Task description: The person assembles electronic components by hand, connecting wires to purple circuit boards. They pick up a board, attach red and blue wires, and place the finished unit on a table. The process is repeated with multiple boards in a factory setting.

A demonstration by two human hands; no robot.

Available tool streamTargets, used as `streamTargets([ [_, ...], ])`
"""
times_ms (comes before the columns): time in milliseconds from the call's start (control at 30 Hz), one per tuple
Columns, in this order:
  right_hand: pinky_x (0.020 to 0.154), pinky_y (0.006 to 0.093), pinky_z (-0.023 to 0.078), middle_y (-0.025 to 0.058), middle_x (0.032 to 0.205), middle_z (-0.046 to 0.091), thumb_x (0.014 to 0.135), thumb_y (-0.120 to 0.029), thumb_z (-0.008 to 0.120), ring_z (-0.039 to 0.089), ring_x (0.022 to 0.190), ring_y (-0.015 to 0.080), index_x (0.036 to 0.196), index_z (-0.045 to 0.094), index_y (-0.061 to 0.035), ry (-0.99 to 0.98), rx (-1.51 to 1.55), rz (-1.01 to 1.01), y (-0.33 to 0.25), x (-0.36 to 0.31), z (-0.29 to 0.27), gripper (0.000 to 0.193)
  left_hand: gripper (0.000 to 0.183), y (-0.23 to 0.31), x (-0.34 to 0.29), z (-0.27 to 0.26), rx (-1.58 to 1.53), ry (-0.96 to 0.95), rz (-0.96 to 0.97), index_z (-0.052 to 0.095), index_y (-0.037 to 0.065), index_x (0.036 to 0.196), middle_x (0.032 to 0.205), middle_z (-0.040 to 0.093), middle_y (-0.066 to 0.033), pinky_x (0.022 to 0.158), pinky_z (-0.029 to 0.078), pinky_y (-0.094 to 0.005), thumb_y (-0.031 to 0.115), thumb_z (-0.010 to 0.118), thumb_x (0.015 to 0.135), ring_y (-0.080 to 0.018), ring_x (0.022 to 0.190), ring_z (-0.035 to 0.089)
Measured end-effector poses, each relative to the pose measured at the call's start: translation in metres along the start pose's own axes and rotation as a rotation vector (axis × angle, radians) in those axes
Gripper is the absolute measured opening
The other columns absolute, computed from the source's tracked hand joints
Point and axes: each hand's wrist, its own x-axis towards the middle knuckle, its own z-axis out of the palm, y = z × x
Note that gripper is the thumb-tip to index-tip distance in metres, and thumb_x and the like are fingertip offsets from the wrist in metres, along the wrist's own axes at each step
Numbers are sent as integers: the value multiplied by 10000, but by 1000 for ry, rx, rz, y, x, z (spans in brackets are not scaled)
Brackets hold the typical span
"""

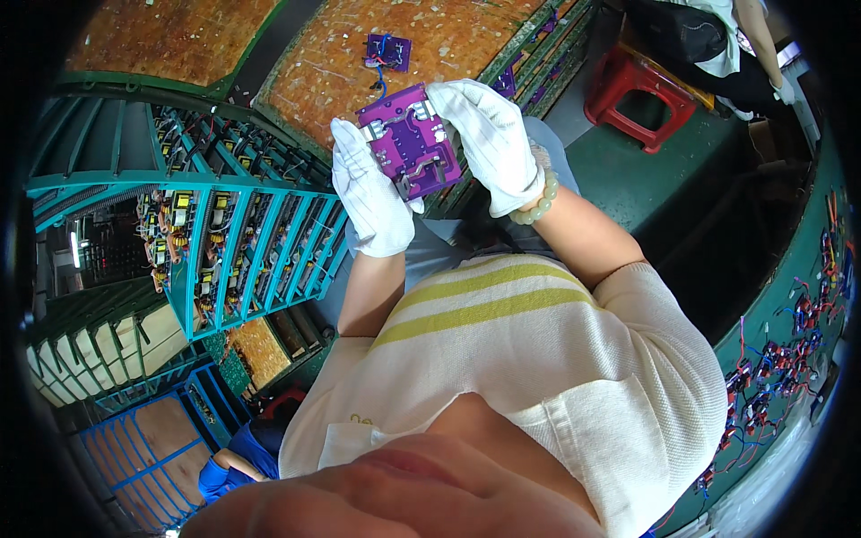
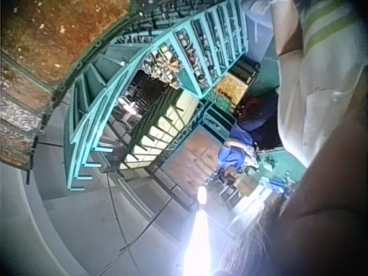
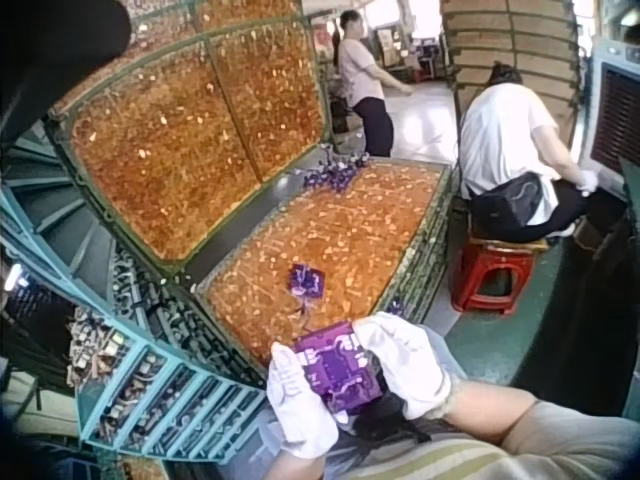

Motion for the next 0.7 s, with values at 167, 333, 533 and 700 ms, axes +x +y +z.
streamTargets([
  [167, 757, 222, 457, 3, 961, 624, 977, -202, 557, 561, 815, 57, 1280, 511, -5, 4, -73, 21, -5, 6, 6, 365, 554, -17, 29, -11, -290, -49, 46, 519, 78, 1087, 1019, 612, -63, 789, 545, -332, 605, 421, 948, -164, 904, 645],
  [333, 776, 291, 500, 142, 935, 633, 861, -208, 687, 636, 831, 184, 1107, 616, 26, -65, -732, -178, -13, -9, 13, 348, 603, -13, 30, -5, -363, -292, 111, 498, 61, 1182, 1102, 607, -98, 793, 539, -324, 603, 339, 972, -171, 985, 620],
  [533, 812, 330, 506, 174, 984, 650, 921, -251, 605, 656, 898, 254, 1123, 613, 34, -36, -635, -128, -8, -1, -2, 350, 432, -5, 12, 0, -18, -310, 165, 433, 36, 1208, 1081, 603, -103, 684, 563, -271, 43, 679, 854, -133, 877, 613],
  [700, 605, 271, 510, 99, 903, 664, 976, -296, 541, 642, 704, 141, 1106, 624, 38, -55, -486, -56, -8, -3, -10, 367, 330, -18, 22, -13, 85, -329, 235, 489, -22, 1258, 1132, 611, -104, 780, 544, -286, 113, 501, 956, -157, 953, 627],
])
